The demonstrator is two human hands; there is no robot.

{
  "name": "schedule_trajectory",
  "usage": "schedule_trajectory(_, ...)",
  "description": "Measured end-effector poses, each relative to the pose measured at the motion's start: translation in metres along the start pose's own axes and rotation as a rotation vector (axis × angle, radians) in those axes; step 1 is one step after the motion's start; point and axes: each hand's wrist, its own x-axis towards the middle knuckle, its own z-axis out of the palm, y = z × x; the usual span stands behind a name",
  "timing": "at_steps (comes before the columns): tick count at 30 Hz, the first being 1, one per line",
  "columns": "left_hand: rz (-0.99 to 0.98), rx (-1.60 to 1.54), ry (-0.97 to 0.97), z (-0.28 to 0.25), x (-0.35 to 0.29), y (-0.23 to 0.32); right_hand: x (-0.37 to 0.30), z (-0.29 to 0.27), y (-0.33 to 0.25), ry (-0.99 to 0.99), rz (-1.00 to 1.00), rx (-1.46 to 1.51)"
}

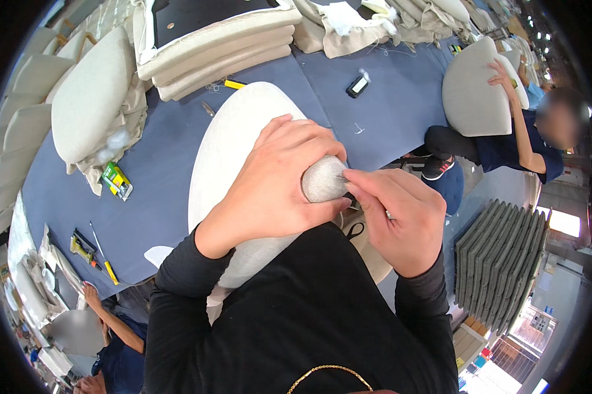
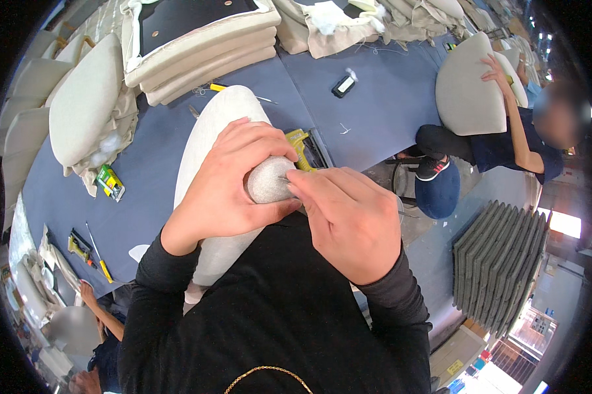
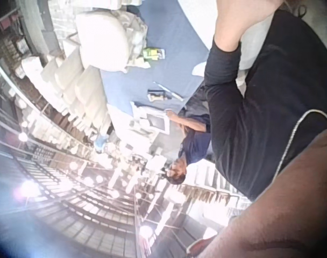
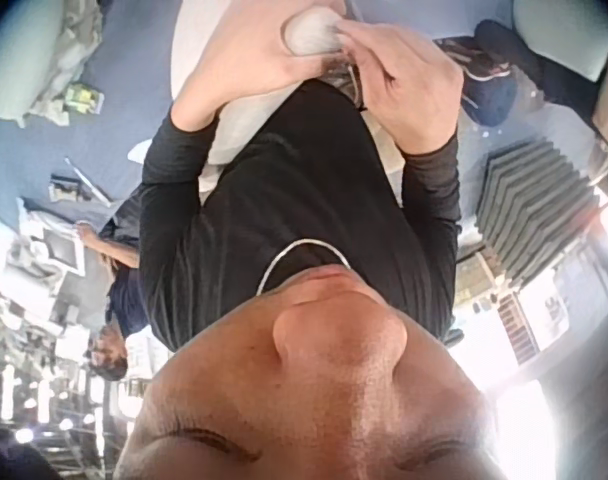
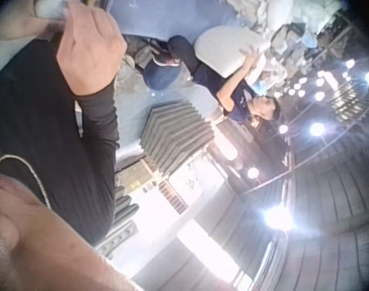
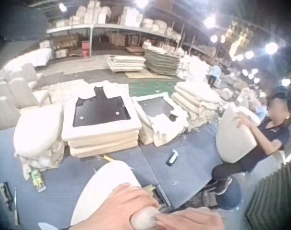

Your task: The person staples fabric onto foam cushions using a staple gun. They repeatedly pick up cushions, align the fabric, and secure it with staples. The person also uses a screwdriver to pry open seams and scissors to trim excess fabric from the cushions.

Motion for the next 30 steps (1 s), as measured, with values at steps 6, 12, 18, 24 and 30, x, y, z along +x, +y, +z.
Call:
schedule_trajectory(6, -0.006, -0.004, -0.014, -0.003, -0.002, 0.001, 0.003, -0.001, -0.005, -0.028, -0.027, -0.059)
schedule_trajectory(12, -0.013, -0.012, -0.007, -0.007, -0.003, 0.0, 0.01, -0.005, -0.007, -0.083, -0.044, -0.051)
schedule_trajectory(18, -0.018, -0.023, 0.0, -0.007, -0.003, -0.001, 0.016, -0.007, -0.007, -0.109, -0.078, -0.056)
schedule_trajectory(24, -0.035, -0.018, -0.025, -0.002, -0.002, 0.001, 0.018, -0.016, -0.007, -0.195, -0.065, -0.106)
schedule_trajectory(30, -0.037, -0.008, -0.027, 0.001, -0.001, 0.002, 0.02, -0.018, -0.005, -0.262, -0.101, -0.152)
